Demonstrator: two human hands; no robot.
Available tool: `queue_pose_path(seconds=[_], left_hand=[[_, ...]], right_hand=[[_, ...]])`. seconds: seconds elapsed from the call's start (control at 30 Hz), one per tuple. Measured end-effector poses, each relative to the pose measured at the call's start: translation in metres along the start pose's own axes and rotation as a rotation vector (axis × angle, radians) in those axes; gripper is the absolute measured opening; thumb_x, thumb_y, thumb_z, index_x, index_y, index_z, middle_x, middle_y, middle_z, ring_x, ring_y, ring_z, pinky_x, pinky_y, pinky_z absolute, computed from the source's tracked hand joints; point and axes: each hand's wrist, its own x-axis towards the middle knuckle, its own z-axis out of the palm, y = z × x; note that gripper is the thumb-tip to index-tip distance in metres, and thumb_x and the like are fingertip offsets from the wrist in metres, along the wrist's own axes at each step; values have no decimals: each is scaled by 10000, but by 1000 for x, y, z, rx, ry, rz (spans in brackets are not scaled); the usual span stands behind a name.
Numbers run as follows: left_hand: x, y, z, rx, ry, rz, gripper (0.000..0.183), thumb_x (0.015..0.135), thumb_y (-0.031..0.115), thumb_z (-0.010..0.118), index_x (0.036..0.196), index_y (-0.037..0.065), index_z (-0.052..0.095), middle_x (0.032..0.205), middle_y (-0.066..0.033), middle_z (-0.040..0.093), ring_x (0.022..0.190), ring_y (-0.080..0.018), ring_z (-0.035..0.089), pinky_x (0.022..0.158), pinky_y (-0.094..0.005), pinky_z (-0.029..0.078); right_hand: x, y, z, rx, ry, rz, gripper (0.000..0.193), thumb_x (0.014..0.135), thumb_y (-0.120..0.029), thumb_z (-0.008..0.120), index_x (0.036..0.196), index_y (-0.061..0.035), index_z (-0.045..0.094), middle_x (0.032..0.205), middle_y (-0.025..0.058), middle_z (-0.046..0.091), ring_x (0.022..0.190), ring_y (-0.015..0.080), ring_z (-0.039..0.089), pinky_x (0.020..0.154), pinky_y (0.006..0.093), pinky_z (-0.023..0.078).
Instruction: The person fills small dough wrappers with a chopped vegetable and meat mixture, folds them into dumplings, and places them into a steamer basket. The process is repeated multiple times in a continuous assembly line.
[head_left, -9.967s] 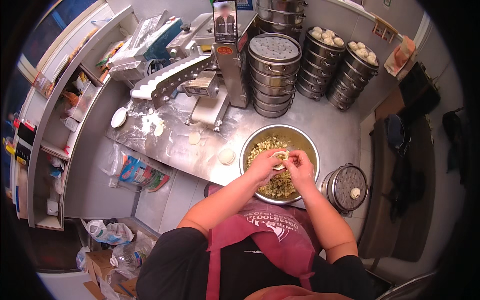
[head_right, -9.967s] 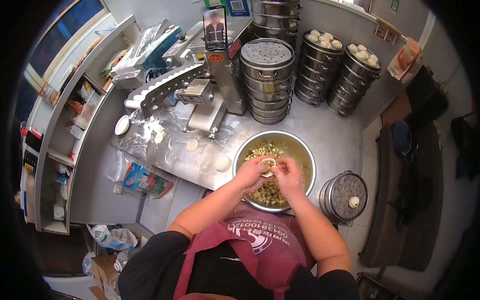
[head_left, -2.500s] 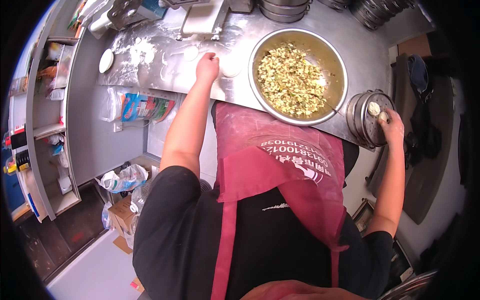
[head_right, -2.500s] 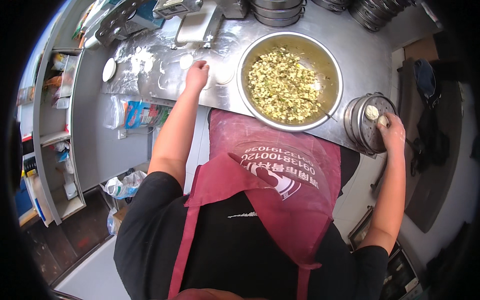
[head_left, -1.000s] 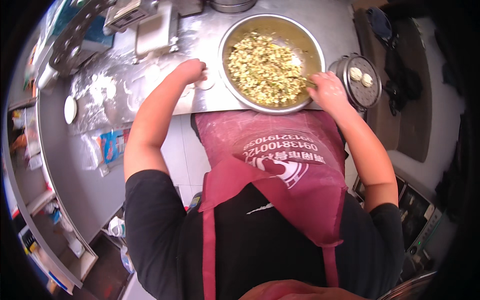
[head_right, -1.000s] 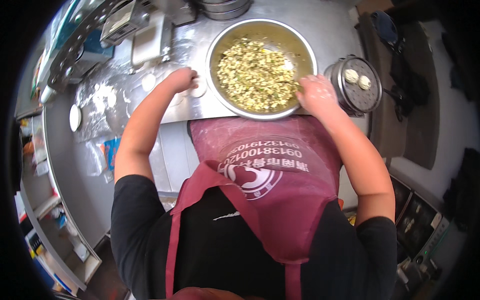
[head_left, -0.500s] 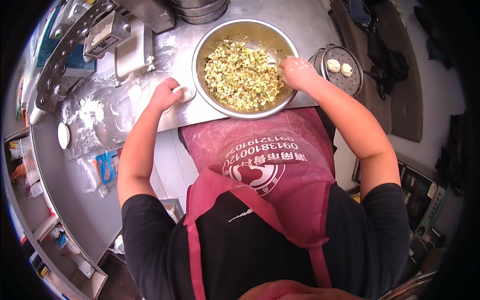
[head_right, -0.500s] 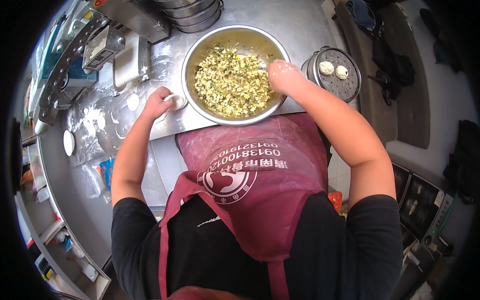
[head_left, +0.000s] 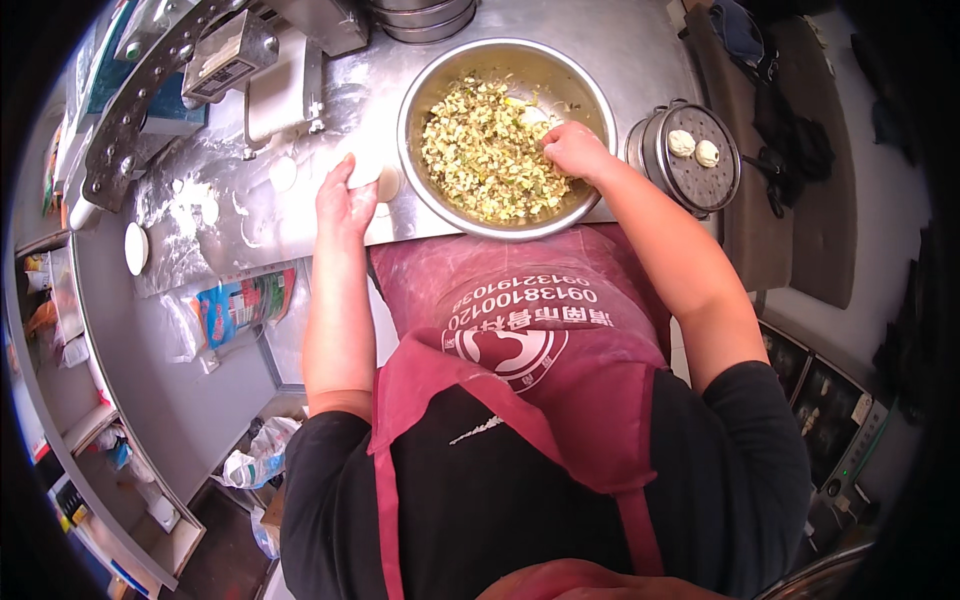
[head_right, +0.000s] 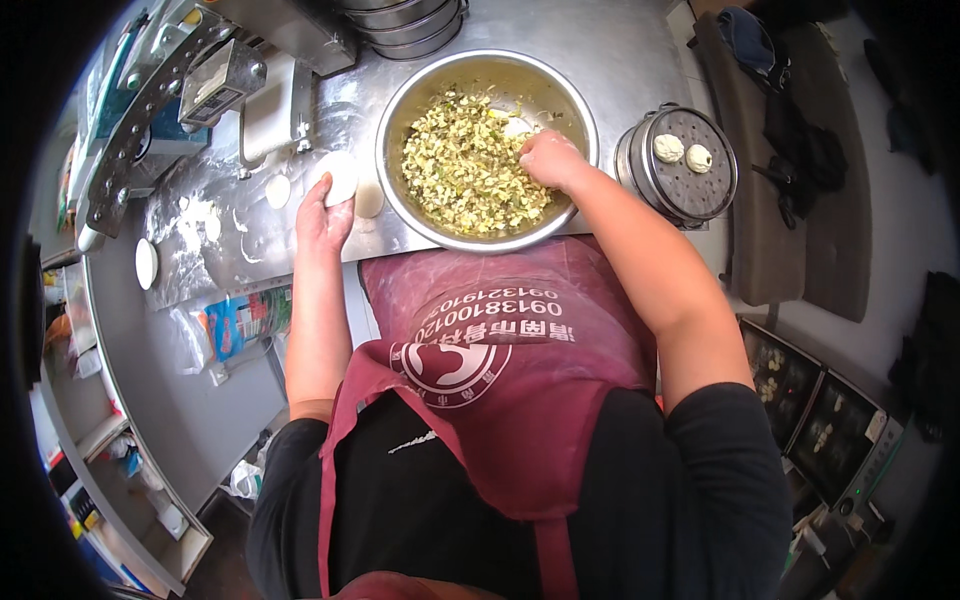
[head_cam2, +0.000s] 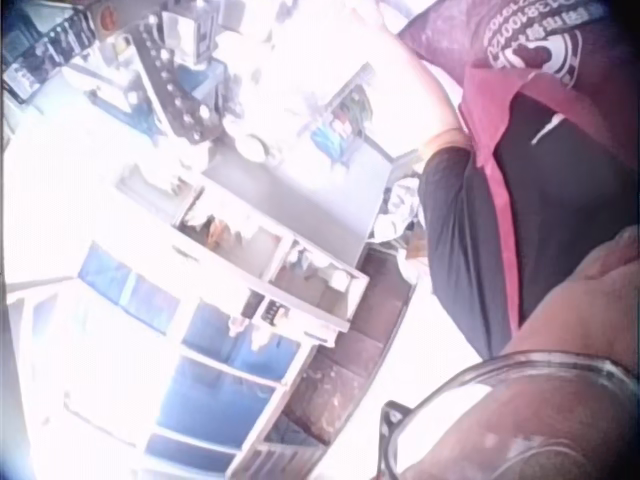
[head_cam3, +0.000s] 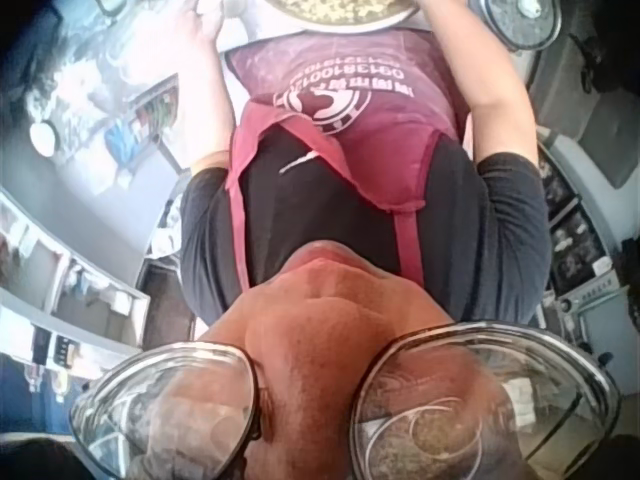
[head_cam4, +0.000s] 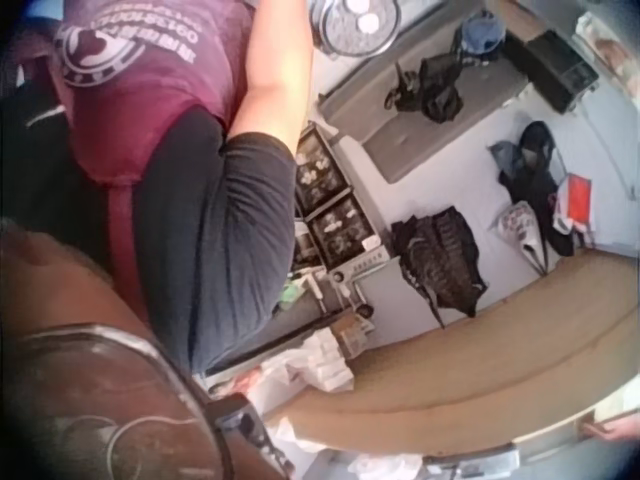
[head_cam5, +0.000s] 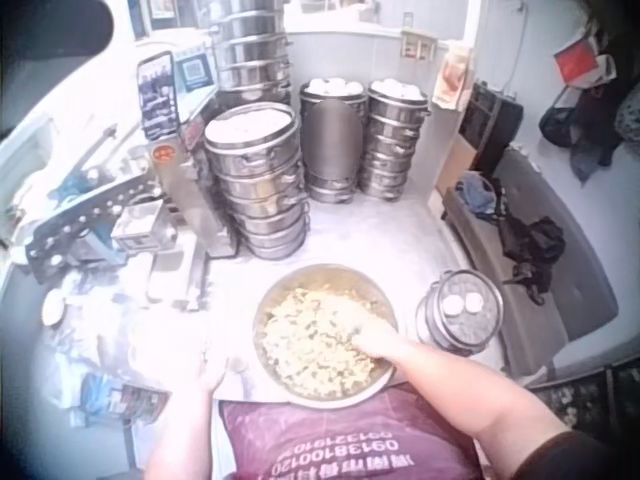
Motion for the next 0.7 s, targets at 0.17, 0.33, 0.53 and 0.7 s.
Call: queue_pose_path(seconds=[0.17,0.33,0.53,0.7], left_hand=[[-45,-13,72,-87,-33,-55,491,763,-53,369,1246,-121,426,1278,-251,502,1230,-387,481,1086,-510,380],[-70,-8,95,-310,-306,-157,557,787,92,373,1292,-142,384,1357,-286,441,1289,-422,415,1125,-531,299],[-74,-43,93,-166,-466,-306,602,988,408,304,1311,-93,387,1340,-285,458,1263,-451,432,1084,-564,336],[-40,-96,104,-37,2,-133,387,1031,234,302,1275,-38,427,1230,-222,550,1111,-359,581,966,-523,489]], right_hand=[[-5,14,-6,806,-306,116,80,875,-36,561,864,35,595,667,51,562,483,63,456,384,200,321],[-32,2,-17,1035,-309,159,103,877,-27,551,930,51,592,729,67,582,509,65,461,400,185,339],[-49,10,-8,1256,-313,207,194,873,15,545,1060,69,550,796,89,589,551,83,463,412,187,342],[-57,5,2,1352,-192,282,206,857,34,541,1060,70,544,794,90,571,566,92,449,416,179,332]])
